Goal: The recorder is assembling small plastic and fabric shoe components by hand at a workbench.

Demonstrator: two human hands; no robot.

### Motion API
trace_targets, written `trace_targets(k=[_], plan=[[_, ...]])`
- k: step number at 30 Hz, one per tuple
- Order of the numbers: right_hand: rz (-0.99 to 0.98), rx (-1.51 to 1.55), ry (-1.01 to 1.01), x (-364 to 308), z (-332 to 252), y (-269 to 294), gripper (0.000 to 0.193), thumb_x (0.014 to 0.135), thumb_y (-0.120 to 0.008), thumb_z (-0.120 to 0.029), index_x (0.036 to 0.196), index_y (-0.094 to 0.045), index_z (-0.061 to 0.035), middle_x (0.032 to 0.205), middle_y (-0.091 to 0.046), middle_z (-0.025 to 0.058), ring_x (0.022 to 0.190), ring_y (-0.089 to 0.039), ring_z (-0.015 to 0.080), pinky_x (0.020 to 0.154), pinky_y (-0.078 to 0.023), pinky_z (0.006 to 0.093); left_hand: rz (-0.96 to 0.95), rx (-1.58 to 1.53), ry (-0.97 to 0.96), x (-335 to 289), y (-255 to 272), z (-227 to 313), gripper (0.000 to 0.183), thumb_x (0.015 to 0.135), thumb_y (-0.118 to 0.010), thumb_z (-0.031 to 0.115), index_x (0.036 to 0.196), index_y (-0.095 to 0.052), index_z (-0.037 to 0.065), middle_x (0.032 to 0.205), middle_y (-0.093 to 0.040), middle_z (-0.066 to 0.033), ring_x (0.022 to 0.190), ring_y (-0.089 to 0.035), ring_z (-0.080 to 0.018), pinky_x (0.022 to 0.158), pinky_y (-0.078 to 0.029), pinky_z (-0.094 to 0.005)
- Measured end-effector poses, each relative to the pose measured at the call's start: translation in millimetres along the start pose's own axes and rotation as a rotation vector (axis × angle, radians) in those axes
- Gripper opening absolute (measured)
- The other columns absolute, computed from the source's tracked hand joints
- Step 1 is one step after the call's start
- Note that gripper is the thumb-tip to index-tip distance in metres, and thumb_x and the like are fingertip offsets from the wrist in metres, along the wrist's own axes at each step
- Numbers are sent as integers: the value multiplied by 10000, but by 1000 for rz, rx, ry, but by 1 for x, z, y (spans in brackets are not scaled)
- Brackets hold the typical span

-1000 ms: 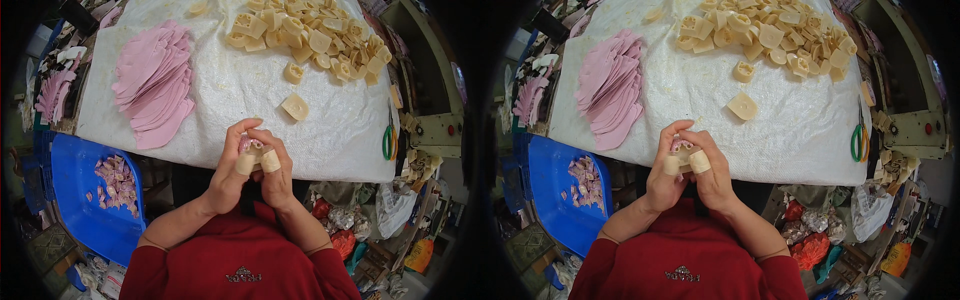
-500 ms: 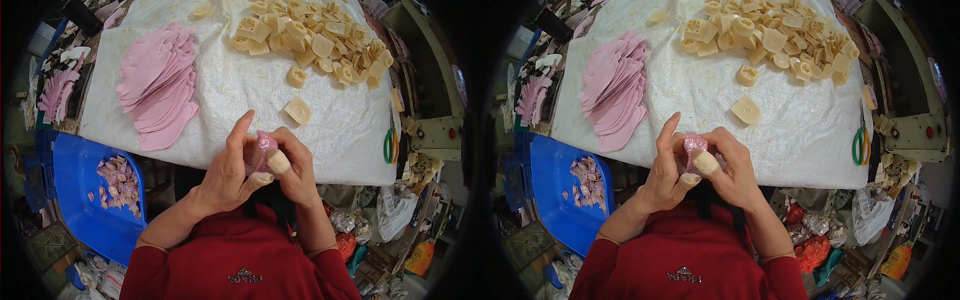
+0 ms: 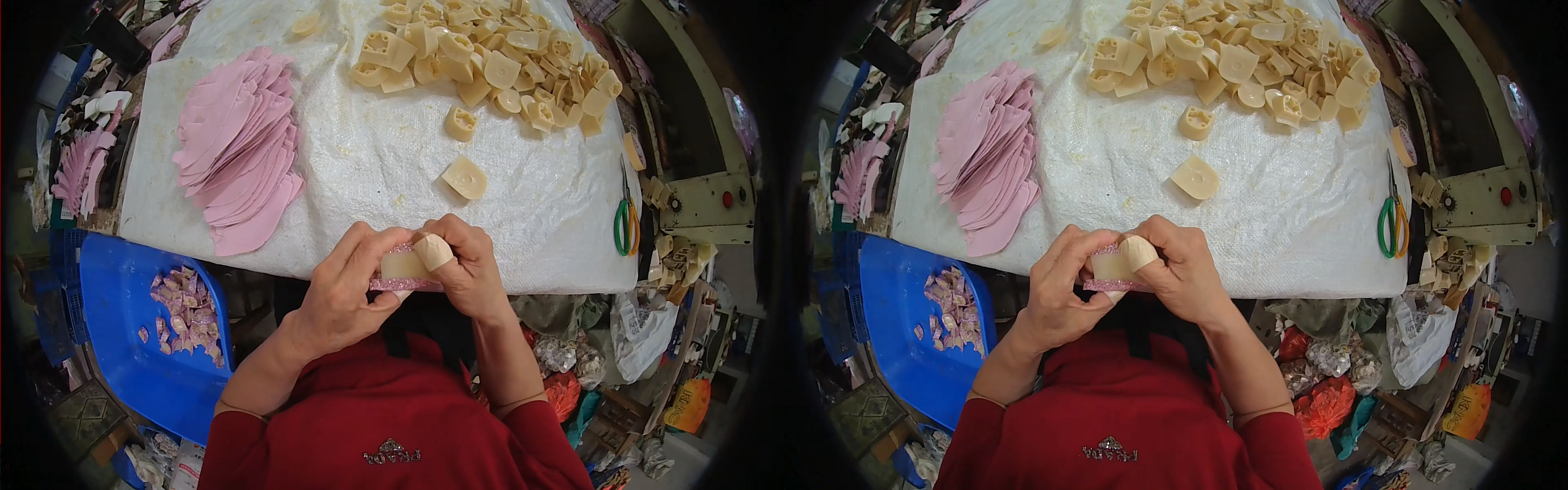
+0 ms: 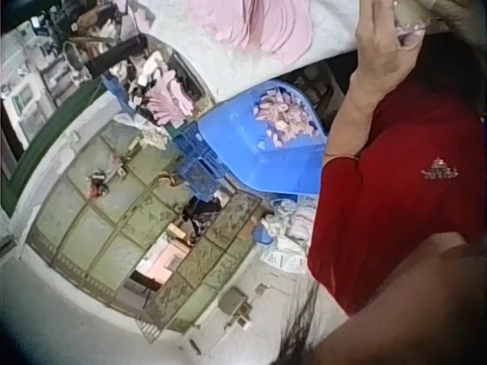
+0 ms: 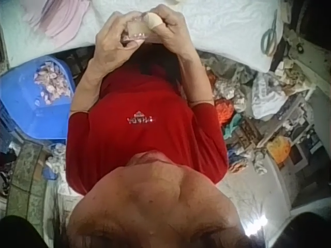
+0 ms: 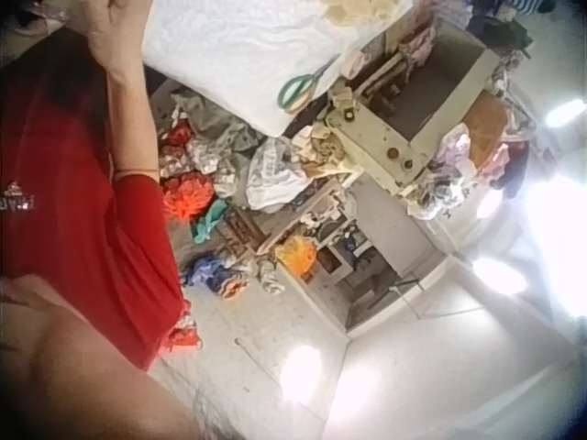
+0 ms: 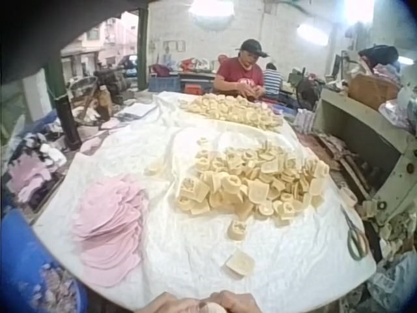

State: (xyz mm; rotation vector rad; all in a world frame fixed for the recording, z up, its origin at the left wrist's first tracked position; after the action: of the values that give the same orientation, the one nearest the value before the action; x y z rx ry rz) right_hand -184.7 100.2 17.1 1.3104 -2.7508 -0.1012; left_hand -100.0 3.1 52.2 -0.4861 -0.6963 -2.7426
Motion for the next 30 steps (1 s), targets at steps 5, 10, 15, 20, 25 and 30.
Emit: trace_targets(k=[5,10,15,20,25,30], plan=[[205,-75,-31,-4,3,5,219,944,-533,-205,934,-605,1,820,-634,41,738,-574,96,649,-472,251,111,55,-26,5,-1,-4,481,622,-762,2,1056,-555,7,768,-534,-64,584,-540,-137,515,-456,-245],[53,560,-116,-10,19,-8,265,973,-477,-233,1021,-596,-1,966,-634,48,854,-586,124,732,-482,269,251,145,-113,3,2,9,444,627,-801,107,932,-502,-13,656,-541,-73,541,-581,-160,489,-468,-273],[102,39,-76,-8,2,-5,267,974,-470,-221,1053,-600,-2,987,-643,56,867,-608,150,739,-489,277,312,344,-115,-1,-5,14,441,622,-812,123,900,-496,-9,648,-543,-95,524,-596,-232,481,-482,-307],[243,-102,-79,-8,12,-6,366,986,-441,-310,1047,-595,16,968,-624,76,842,-573,124,760,-468,271,350,436,-129,-1,-7,11,334,648,-770,88,847,-515,5,648,-526,-96,523,-583,-251,452,-473,-333],[104,582,-126,-3,32,-15,487,979,-425,-424,1147,-562,12,991,-620,81,939,-584,170,844,-467,321,387,393,-114,-7,5,2,474,603,-832,116,930,-509,-2,687,-577,-112,540,-609,-264,492,-499,-329],[7,314,-68,9,19,-12,357,976,-486,-287,1147,-559,17,943,-596,73,828,-568,148,774,-464,271,448,379,13,-31,41,-11,497,615,-842,122,972,-519,-2,718,-595,-67,559,-592,-162,500,-479,-261]])
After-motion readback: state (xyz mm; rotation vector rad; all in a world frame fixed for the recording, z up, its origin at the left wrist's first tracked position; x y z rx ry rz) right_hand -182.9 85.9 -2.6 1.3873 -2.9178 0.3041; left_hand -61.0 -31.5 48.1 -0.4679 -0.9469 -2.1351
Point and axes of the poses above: each hand's wrist, its own x-axis towards the middle knuckle, its own y-axis out of the back of the hand, z = x × y, the point moved 8 cm from there along x, towards the middle knuckle
